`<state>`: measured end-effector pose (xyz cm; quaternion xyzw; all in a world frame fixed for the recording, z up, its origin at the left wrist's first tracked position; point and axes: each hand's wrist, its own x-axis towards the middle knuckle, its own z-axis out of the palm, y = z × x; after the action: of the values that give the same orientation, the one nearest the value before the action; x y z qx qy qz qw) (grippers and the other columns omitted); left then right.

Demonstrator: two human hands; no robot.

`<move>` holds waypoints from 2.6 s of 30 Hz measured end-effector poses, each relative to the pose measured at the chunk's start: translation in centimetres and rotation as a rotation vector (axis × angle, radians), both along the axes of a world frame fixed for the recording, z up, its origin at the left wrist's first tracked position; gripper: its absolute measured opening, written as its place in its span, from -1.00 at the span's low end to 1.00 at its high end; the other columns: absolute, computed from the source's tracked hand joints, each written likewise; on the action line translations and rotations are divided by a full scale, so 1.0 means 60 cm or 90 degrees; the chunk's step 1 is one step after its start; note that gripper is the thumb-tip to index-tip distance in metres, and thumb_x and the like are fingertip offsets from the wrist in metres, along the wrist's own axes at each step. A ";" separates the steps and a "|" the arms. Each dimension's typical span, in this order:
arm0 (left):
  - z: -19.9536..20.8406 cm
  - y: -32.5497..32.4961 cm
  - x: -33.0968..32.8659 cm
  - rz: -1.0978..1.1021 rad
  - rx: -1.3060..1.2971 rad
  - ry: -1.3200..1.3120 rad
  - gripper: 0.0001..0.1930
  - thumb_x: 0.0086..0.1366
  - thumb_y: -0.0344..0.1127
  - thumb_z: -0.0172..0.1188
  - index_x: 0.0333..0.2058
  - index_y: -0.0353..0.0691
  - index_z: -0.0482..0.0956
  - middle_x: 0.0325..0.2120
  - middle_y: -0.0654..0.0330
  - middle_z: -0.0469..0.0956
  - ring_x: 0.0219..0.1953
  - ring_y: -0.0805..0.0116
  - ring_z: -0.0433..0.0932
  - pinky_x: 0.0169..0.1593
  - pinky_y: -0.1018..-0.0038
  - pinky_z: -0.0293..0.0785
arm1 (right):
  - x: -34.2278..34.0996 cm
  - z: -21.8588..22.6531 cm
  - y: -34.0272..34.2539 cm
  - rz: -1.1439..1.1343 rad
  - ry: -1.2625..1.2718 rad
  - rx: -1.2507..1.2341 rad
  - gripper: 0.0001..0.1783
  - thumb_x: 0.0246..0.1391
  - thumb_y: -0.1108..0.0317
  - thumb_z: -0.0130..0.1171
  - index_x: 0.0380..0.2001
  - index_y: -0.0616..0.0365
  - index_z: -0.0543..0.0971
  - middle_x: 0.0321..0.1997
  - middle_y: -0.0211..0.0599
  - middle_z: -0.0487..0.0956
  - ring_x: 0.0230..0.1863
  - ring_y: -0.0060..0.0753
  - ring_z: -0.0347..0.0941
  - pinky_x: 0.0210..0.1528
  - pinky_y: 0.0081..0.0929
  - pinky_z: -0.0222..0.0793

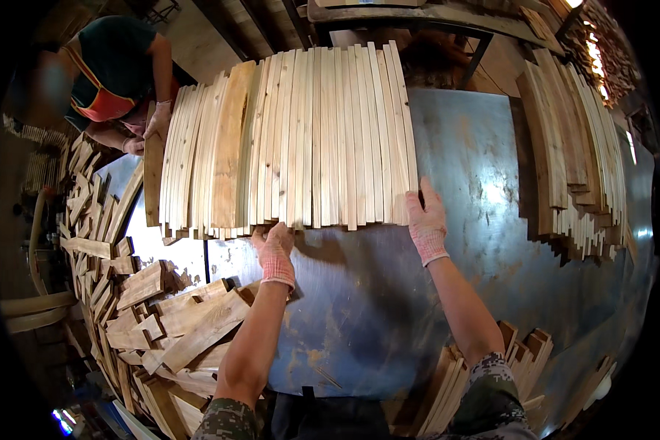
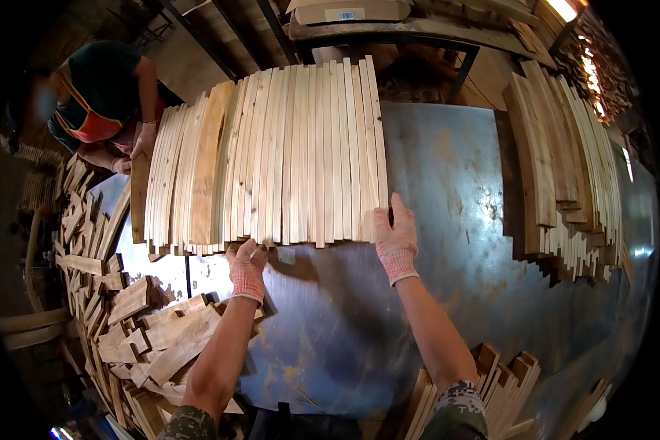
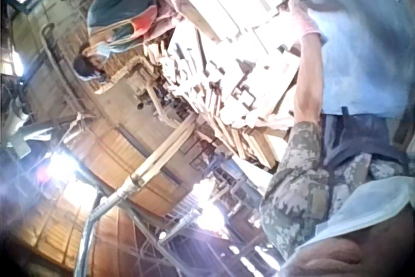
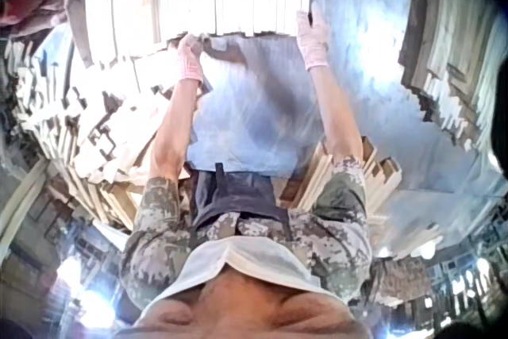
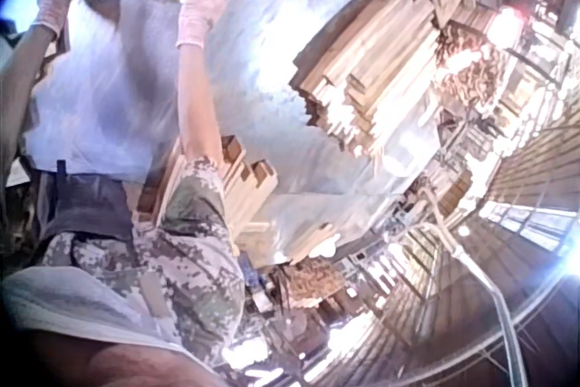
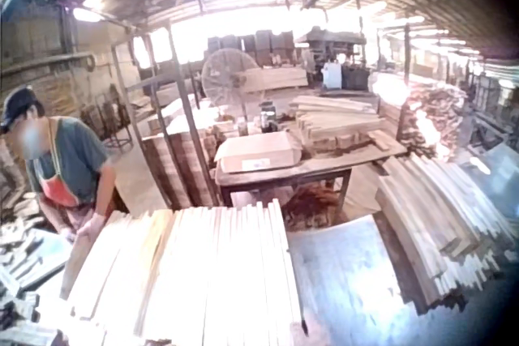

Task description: The person repeatedly picks up stacks of light-colored wooden planks from a pile on the floor and places them onto a metal table or conveyor. They also move smaller stacks of planks between different areas on the table, organizing them into neat piles.

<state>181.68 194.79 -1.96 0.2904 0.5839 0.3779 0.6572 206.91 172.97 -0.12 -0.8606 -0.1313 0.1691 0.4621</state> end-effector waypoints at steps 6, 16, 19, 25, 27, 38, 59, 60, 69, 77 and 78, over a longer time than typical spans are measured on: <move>0.005 -0.020 0.028 0.001 0.022 0.048 0.08 0.24 -0.45 0.44 0.58 0.00 -0.11 0.12 -0.04 0.54 -0.07 0.12 0.66 -0.06 0.18 0.69 | 0.018 0.003 -0.005 0.097 0.022 -0.078 -0.22 0.36 -0.01 0.19 0.50 0.13 0.32 0.18 0.03 0.53 0.16 0.02 0.53 0.27 -0.21 0.43; 0.021 -0.068 0.055 -0.079 -0.029 -0.005 0.12 0.11 -0.45 0.56 0.53 -0.12 0.01 0.20 -0.11 0.47 0.01 0.07 0.64 0.11 0.24 0.69 | 0.089 -0.003 -0.038 0.091 0.100 0.148 -0.36 0.41 0.06 0.15 0.41 0.19 0.43 0.10 -0.12 0.68 0.07 -0.29 0.61 0.18 -0.39 0.48; 0.037 -0.061 0.028 -0.125 -0.066 -0.024 0.06 0.13 -0.35 0.59 0.51 -0.15 0.08 0.22 -0.02 0.48 0.11 0.11 0.60 0.24 0.19 0.62 | 0.130 0.005 -0.054 0.089 0.227 0.148 -0.41 0.44 0.11 0.16 0.38 0.23 0.46 0.06 -0.24 0.72 0.03 -0.46 0.59 0.14 -0.50 0.47; 0.062 -0.003 -0.046 -0.210 0.031 0.214 -0.27 0.38 -0.15 0.42 0.42 -0.21 0.34 0.16 0.08 0.59 0.20 0.23 0.56 0.28 0.21 0.48 | 0.174 -0.005 -0.029 -0.009 0.340 0.198 -0.34 0.46 0.01 0.18 0.44 0.18 0.43 0.29 -0.22 0.62 0.23 -0.47 0.53 0.28 -0.51 0.41; 0.066 0.007 -0.046 -0.274 0.035 0.144 -0.15 0.41 -0.15 0.39 0.52 -0.28 0.15 0.38 -0.06 0.38 0.39 0.12 0.41 0.41 0.22 0.36 | 0.188 -0.008 -0.015 -0.029 0.330 0.177 -0.31 0.45 -0.02 0.18 0.46 0.17 0.42 0.33 -0.22 0.60 0.27 -0.45 0.51 0.32 -0.49 0.38; 0.058 0.080 0.086 -0.425 0.145 0.225 -0.13 0.31 -0.18 0.48 0.43 -0.43 0.23 0.11 -0.01 0.63 0.07 0.26 0.62 0.14 0.39 0.56 | 0.183 0.009 0.055 0.019 0.145 -0.091 -0.19 0.30 -0.34 0.16 0.11 0.29 0.68 -0.01 -0.12 0.72 0.04 -0.30 0.60 0.17 -0.29 0.45; 0.214 -0.307 -0.418 -0.553 0.036 0.212 -0.01 0.09 -0.33 0.58 0.42 -0.40 0.20 0.13 -0.05 0.65 0.18 0.22 0.64 0.26 0.34 0.54 | -0.390 0.148 -0.404 -0.189 0.296 -0.164 -0.29 0.25 -0.24 0.34 0.00 0.30 0.73 -0.18 -0.30 0.72 -0.14 -0.44 0.53 0.02 -0.40 0.44; 0.216 -0.319 -0.454 -0.579 0.029 0.241 -0.01 0.10 -0.37 0.57 0.43 -0.42 0.18 0.14 -0.06 0.64 0.19 0.23 0.63 0.26 0.35 0.54 | -0.428 0.154 -0.423 -0.171 0.282 -0.141 -0.32 0.25 -0.22 0.35 0.01 0.27 0.73 -0.18 -0.36 0.72 -0.14 -0.44 0.55 0.01 -0.41 0.45; 0.192 -0.373 -0.680 -0.659 0.048 0.303 -0.02 0.04 -0.27 0.62 0.38 -0.41 0.27 0.10 -0.08 0.65 0.14 0.14 0.64 0.26 0.28 0.54 | -0.715 0.127 -0.539 -0.250 0.358 -0.078 -0.20 0.22 -0.15 0.42 0.20 0.40 0.58 0.05 -0.14 0.70 0.00 -0.33 0.61 0.11 -0.35 0.50; 0.134 -0.370 -0.717 -0.896 0.143 0.454 -0.13 0.09 0.01 0.61 0.20 -0.40 0.38 -0.05 -0.13 0.71 -0.01 0.06 0.71 0.08 0.23 0.60 | -0.766 0.086 -0.567 -0.243 0.350 -0.112 0.11 0.19 -0.17 0.42 0.49 0.45 0.23 0.37 0.07 0.52 0.27 -0.08 0.53 0.28 -0.22 0.47; 0.127 -0.366 -0.714 -0.926 0.152 0.474 -0.09 0.12 0.05 0.60 0.24 -0.43 0.36 -0.06 -0.15 0.70 0.00 0.01 0.70 0.10 0.20 0.59 | -0.765 0.089 -0.571 -0.236 0.398 -0.062 0.12 0.20 -0.17 0.42 0.50 0.45 0.21 0.38 0.08 0.50 0.28 -0.08 0.53 0.28 -0.21 0.47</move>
<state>138.84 172.83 5.68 0.7701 0.3854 -0.2030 0.4661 161.02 138.69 5.22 -0.7977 0.1829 0.3434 0.4609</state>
